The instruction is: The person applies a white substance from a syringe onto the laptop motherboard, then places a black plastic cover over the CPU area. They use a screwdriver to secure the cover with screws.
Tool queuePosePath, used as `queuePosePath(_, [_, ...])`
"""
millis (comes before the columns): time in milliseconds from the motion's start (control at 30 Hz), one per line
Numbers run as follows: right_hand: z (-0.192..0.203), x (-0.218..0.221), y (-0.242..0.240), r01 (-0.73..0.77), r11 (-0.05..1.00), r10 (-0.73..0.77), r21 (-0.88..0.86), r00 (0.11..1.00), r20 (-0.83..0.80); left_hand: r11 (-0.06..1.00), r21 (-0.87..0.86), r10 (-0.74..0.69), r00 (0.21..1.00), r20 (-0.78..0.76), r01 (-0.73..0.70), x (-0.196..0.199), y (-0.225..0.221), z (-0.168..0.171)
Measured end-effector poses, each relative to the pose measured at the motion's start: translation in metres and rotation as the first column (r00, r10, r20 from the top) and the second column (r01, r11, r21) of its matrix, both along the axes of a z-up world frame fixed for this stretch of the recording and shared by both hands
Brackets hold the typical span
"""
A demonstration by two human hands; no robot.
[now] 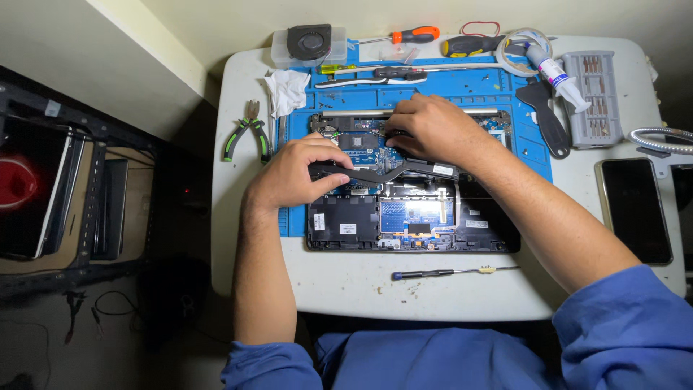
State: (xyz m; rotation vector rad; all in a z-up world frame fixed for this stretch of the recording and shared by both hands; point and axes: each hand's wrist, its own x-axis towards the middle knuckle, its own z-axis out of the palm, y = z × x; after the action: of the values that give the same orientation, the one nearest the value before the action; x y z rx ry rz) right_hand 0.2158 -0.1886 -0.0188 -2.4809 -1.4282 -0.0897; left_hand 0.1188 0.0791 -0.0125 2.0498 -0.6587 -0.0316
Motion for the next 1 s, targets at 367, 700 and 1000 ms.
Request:
queuePosePath(367, [-0.013, 0.017, 0.003, 0.041, 0.999, -0.041, 0.002, 0.998, 0.044, 1.000, -0.002, 0.004, 1.000, 0.007, -0.004, 0.000, 0.001, -0.003])
queuePosePath(700, [-0.022, 0.028, 0.012, 0.186, 0.968, -0.140, 0.168, 0.956, -0.256, 1.000, 0.019, 0.013, 1.000, -0.016, -0.013, 0.000, -0.003, 0.001])
queuePosePath(1000, [-0.004, 0.017, 0.010, 0.129, 0.987, -0.105, 0.094, 0.969, -0.225, 0.999, 0.032, 0.007, 1.000, -0.011, -0.006, 0.000, -0.004, 0.003])
